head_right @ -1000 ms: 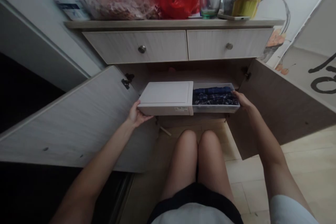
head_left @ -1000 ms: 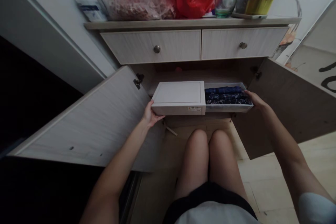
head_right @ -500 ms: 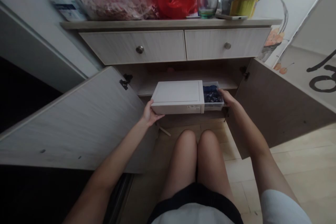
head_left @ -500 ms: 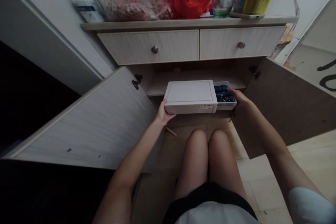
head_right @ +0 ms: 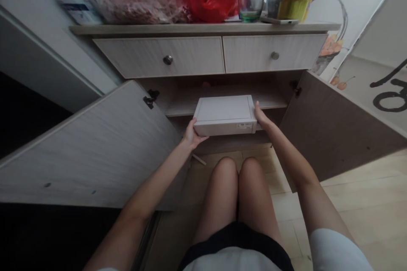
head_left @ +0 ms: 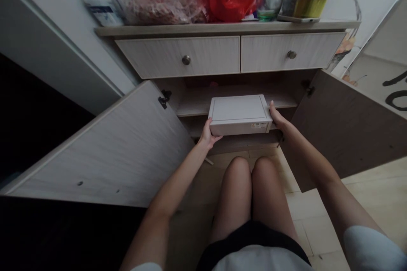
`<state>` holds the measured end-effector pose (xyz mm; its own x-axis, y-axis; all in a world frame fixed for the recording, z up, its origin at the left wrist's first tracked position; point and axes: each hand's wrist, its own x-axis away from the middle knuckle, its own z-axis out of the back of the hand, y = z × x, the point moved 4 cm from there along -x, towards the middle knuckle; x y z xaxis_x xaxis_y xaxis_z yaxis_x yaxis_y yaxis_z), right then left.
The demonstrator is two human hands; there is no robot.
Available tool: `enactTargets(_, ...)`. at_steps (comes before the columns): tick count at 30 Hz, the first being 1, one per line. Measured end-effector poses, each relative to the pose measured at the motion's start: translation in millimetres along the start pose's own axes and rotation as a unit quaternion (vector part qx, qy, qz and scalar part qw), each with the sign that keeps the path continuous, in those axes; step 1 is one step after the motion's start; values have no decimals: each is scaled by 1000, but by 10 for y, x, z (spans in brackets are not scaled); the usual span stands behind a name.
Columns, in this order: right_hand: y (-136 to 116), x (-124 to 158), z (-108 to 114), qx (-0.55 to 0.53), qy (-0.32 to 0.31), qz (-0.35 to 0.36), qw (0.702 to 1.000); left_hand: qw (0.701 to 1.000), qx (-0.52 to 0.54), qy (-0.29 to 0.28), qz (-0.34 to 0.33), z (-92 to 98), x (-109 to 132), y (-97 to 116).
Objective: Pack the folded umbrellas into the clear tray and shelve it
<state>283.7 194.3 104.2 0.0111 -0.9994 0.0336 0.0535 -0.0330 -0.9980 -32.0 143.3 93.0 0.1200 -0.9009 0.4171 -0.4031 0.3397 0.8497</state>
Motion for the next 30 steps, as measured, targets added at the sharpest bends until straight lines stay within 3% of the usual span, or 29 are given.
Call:
enactTargets(4,-21,259,-101,-12,-37,30,999,1000,7,10,5,39,-42,-26)
enactTargets(8,19,521,-116,28,-18,134,990,1000,2,3,4,57,-27,-80)
enactTargets(11,60,537,-83,36,3,150,988,999,-30,-23,-33,19,-17,-65)
enactTargets(17,-64,209,112,38,65,144,987,959,-176,-49,-218,-123,-101,282)
enactTargets(23,-219,-228,195,61,58,174,981,920,-264,-34,-289,-306,-375,513)
enactTargets(30,-56,-646,202,83,37,192,977,872,-372,-11,-317,-376,-699,531)
